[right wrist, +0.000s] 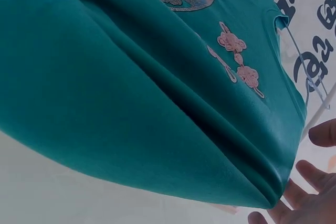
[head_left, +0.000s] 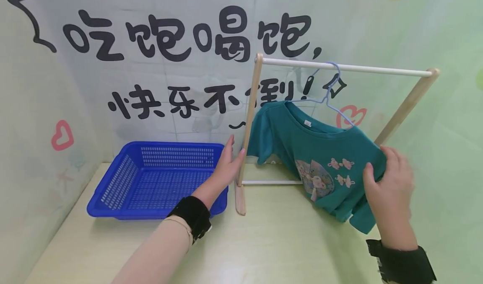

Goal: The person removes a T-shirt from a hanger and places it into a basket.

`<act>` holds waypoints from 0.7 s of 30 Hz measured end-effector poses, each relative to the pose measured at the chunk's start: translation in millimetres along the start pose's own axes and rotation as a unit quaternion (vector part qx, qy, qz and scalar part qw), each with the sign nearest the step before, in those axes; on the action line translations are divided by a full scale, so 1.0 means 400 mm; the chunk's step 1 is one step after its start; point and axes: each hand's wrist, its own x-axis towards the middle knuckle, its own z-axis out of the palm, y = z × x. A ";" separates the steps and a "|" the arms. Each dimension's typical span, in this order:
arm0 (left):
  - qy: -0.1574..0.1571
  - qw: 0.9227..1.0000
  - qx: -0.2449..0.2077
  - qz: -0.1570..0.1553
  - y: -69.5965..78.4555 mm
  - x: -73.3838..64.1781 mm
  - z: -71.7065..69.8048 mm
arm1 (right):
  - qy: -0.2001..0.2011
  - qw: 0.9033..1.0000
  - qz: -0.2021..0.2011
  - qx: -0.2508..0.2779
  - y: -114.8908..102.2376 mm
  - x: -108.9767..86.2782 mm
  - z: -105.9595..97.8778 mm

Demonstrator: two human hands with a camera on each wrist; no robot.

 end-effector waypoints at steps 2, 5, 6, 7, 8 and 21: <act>0.001 1.000 -0.005 0.002 0.004 0.013 0.006 | -0.001 1.000 0.001 0.001 0.001 0.000 0.002; -0.001 1.000 -0.009 0.000 0.008 0.029 0.018 | -0.005 1.000 0.008 0.006 -0.001 -0.002 0.004; -0.001 1.000 -0.010 0.000 0.009 0.033 0.021 | -0.006 1.000 0.009 0.007 -0.001 -0.003 0.004; -0.002 1.000 -0.009 -0.004 0.011 0.037 0.025 | -0.006 1.000 0.008 0.009 -0.002 -0.003 0.005; -0.001 1.000 -0.008 -0.008 0.013 0.041 0.028 | -0.004 1.000 0.006 0.011 -0.002 -0.003 0.006; 0.033 0.998 -0.046 -0.002 0.025 0.091 0.053 | -0.007 0.999 -0.010 0.038 -0.010 -0.002 0.011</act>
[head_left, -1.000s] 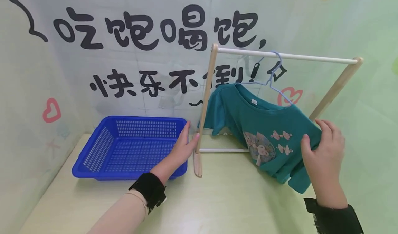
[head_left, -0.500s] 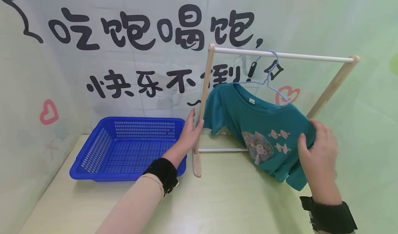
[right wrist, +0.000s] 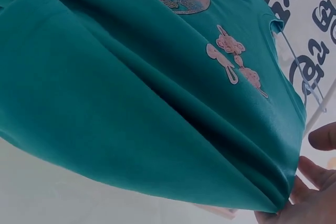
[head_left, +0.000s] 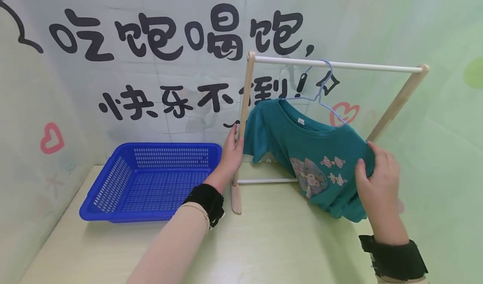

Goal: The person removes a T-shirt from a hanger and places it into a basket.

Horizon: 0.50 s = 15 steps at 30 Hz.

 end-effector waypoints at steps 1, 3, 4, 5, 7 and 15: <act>0.006 1.000 0.005 0.002 -0.002 0.001 0.001 | -0.001 1.000 0.000 0.003 -0.003 0.000 0.001; 0.016 1.000 0.023 0.004 -0.006 0.000 0.001 | -0.002 1.000 -0.004 0.009 -0.010 -0.001 0.002; 0.021 0.999 0.028 0.005 -0.008 -0.001 0.001 | -0.003 1.000 -0.005 0.012 -0.012 -0.001 0.004; 0.026 0.999 0.036 0.005 -0.009 -0.001 0.000 | -0.003 1.000 -0.009 0.016 -0.015 -0.002 0.005; 0.034 0.998 0.048 0.006 -0.012 -0.003 0.000 | -0.003 1.000 -0.011 0.022 -0.019 -0.003 0.007; 0.035 0.997 0.065 0.005 -0.012 -0.008 -0.002 | 0.020 1.000 -0.012 0.020 -0.022 -0.006 0.007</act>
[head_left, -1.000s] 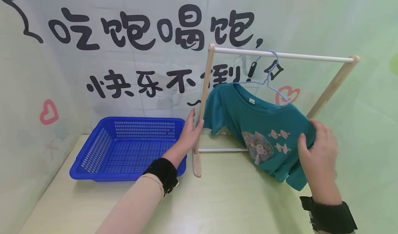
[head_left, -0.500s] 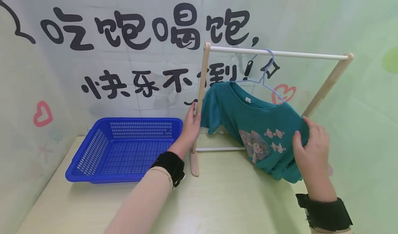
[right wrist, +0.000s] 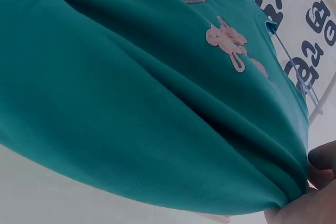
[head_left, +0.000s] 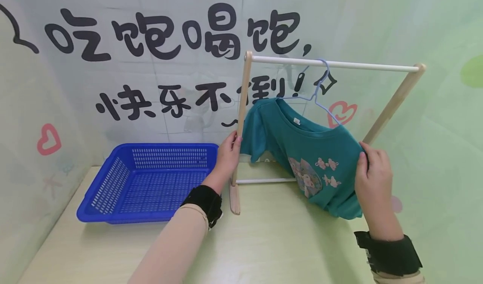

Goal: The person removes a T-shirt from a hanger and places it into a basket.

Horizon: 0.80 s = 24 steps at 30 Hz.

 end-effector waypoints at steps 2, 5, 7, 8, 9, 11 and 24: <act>-0.004 1.000 0.003 -0.002 -0.002 0.003 0.001 | 0.007 1.000 -0.001 0.000 -0.001 0.006 -0.001; -0.011 1.000 0.006 -0.008 -0.002 0.006 0.002 | 0.006 1.000 -0.001 -0.003 -0.006 0.012 -0.003; -0.011 1.000 0.007 -0.009 -0.002 0.008 0.002 | -0.002 1.000 0.001 -0.008 -0.011 0.016 -0.003; -0.011 1.000 0.007 -0.011 0.000 0.008 0.002 | -0.007 1.000 0.003 -0.011 -0.014 0.018 -0.003; -0.010 1.000 0.007 -0.012 0.001 0.008 0.000 | -0.012 1.000 0.007 -0.015 -0.017 0.019 -0.002; -0.008 1.000 0.009 -0.014 0.004 0.007 -0.002 | -0.024 0.999 0.016 -0.023 -0.024 0.020 -0.002; -0.009 1.000 0.011 -0.018 0.004 0.009 -0.005 | 0.038 0.999 0.025 -0.010 -0.042 0.020 0.003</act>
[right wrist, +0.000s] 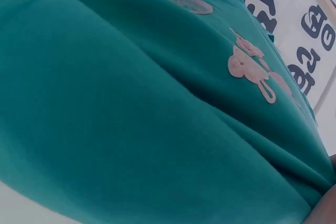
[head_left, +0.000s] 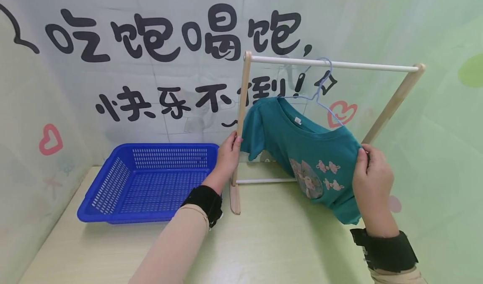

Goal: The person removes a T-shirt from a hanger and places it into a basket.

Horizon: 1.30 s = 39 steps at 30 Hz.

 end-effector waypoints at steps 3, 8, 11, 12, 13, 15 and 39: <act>-0.001 1.000 0.003 -0.006 -0.001 0.002 0.000 | 0.016 1.000 0.010 0.007 -0.003 0.005 -0.002; -0.004 1.000 0.001 -0.016 -0.002 0.004 -0.002 | 0.032 0.999 0.024 0.011 -0.005 0.007 -0.006; -0.004 1.000 -0.001 -0.013 -0.003 0.005 -0.001 | 0.039 0.999 0.026 0.011 -0.004 0.007 -0.007; -0.005 1.000 -0.002 -0.011 -0.002 0.005 -0.001 | 0.042 0.999 0.025 0.011 -0.004 0.008 -0.008; -0.006 1.000 -0.003 -0.012 -0.002 0.006 0.000 | 0.045 0.999 0.024 0.013 -0.004 0.009 -0.009; -0.008 1.000 -0.005 -0.011 -0.002 0.007 0.000 | 0.049 0.998 0.022 0.015 -0.006 0.011 -0.011; -0.009 1.000 -0.017 -0.023 -0.001 0.005 -0.003 | 0.057 0.998 0.027 0.022 0.025 -0.058 -0.013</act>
